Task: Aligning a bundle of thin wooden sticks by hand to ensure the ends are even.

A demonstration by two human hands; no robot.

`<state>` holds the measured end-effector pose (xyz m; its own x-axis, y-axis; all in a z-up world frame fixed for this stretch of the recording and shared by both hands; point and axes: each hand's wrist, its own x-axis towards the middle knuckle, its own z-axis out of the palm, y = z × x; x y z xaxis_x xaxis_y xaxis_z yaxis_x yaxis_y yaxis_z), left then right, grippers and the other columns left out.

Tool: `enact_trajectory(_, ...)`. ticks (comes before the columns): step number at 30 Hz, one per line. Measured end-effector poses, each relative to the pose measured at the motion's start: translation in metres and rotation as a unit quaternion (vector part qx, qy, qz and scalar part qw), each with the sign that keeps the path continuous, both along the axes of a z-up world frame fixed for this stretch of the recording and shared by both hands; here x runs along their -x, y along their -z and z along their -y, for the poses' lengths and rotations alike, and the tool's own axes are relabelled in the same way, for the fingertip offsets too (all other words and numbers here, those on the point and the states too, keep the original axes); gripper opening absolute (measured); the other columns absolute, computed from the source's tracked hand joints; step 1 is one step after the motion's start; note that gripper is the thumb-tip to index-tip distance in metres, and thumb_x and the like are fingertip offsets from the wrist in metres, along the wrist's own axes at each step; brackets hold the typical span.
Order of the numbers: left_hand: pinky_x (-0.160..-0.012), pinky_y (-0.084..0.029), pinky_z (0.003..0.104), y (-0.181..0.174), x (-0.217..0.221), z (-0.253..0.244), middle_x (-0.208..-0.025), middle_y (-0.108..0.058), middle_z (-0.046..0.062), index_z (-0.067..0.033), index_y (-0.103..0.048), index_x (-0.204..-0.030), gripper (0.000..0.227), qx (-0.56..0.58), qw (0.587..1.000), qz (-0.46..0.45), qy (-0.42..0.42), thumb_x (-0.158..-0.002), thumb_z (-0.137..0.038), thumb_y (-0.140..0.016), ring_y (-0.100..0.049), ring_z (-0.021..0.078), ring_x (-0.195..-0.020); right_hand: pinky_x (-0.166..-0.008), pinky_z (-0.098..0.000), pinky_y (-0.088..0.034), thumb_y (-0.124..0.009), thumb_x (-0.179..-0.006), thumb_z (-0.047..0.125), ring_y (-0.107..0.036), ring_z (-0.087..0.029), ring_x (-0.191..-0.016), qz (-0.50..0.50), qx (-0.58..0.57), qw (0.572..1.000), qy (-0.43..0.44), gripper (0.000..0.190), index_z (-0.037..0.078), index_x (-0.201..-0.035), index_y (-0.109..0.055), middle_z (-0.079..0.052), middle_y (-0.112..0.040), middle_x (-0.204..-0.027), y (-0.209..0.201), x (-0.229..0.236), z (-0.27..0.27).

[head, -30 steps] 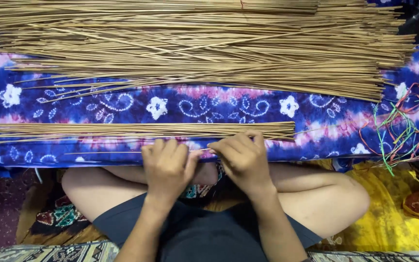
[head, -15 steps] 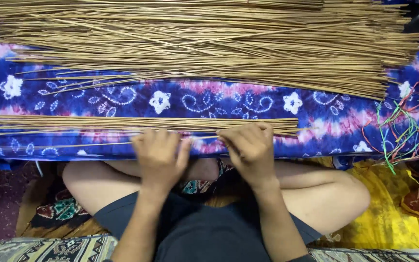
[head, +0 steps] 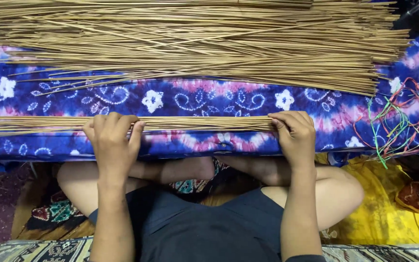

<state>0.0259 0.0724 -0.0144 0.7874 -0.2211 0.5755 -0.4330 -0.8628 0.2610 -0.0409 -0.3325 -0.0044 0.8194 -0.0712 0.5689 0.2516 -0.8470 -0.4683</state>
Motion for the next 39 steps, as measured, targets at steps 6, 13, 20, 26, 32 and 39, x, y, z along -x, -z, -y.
enact_trajectory(6,-0.101,-0.034,0.046,0.014,-0.01,0.014,-0.1,-0.063,0.002,-0.0194,-0.073,-0.102,0.016,-0.005,1.0,0.009,0.011,-0.091,-0.025,-0.083,-0.055,0.0268,-0.103,-0.107,-0.0513,-0.045,-0.072,-0.098,0.006,-0.067,-0.039,-0.115,-0.016,-0.043,0.998,-0.031,0.01,0.011,-0.104,-0.078,-0.012,-0.076,-0.112,0.011,-0.005,-0.008)
enact_trajectory(13,-0.106,-0.034,0.048,0.024,-0.011,0.025,-0.112,-0.063,0.009,-0.0121,-0.072,-0.116,0.026,0.025,0.997,-0.051,0.06,-0.098,-0.03,-0.075,-0.055,0.0312,-0.114,-0.116,-0.0534,-0.038,-0.059,-0.1,-0.001,-0.06,-0.04,-0.13,-0.074,-0.107,0.991,-0.035,0.029,0.01,-0.124,-0.072,-0.013,-0.071,-0.129,0.012,0.0,0.001)
enact_trajectory(20,-0.109,-0.031,0.051,0.029,-0.01,0.023,-0.112,-0.061,0.005,-0.0186,-0.071,-0.117,0.047,0.025,0.996,-0.051,0.072,-0.083,-0.048,-0.084,-0.05,0.0299,-0.112,-0.119,-0.0534,-0.035,-0.064,-0.08,-0.004,-0.052,-0.039,-0.14,-0.113,-0.147,0.979,-0.085,0.059,0.005,-0.138,-0.062,-0.016,-0.062,-0.14,0.018,0.004,0.014)
enact_trajectory(26,-0.106,-0.033,0.05,0.032,-0.01,0.025,-0.11,-0.058,0.005,-0.0166,-0.072,-0.113,0.043,0.03,0.997,-0.056,0.05,-0.083,-0.043,-0.087,-0.051,0.0306,-0.109,-0.12,-0.0518,-0.033,-0.057,-0.073,-0.012,-0.049,-0.038,-0.142,-0.121,-0.21,0.966,-0.087,0.07,0.003,-0.141,-0.058,-0.019,-0.058,-0.143,0.018,0.005,0.013)
enact_trajectory(32,-0.104,-0.034,0.05,0.029,-0.011,0.028,-0.108,-0.056,0.005,-0.0154,-0.07,-0.11,0.043,0.036,0.996,-0.073,0.034,-0.081,-0.042,-0.088,-0.051,0.0306,-0.108,-0.118,-0.0498,-0.035,-0.063,-0.078,-0.007,-0.052,-0.036,-0.138,-0.117,-0.192,0.971,-0.083,0.063,0.004,-0.14,-0.061,-0.016,-0.06,-0.139,0.017,0.006,0.011)
enact_trajectory(39,-0.104,-0.035,0.052,0.029,-0.015,0.033,-0.105,-0.053,0.005,-0.0145,-0.065,-0.103,0.044,0.034,0.996,-0.08,0.013,-0.08,-0.043,-0.09,-0.051,0.0322,-0.107,-0.106,-0.0422,-0.043,-0.074,-0.095,0.022,-0.06,-0.026,-0.118,-0.108,-0.007,0.994,-0.019,0.028,0.027,-0.122,-0.078,0.002,-0.07,-0.115,0.021,0.002,0.003)
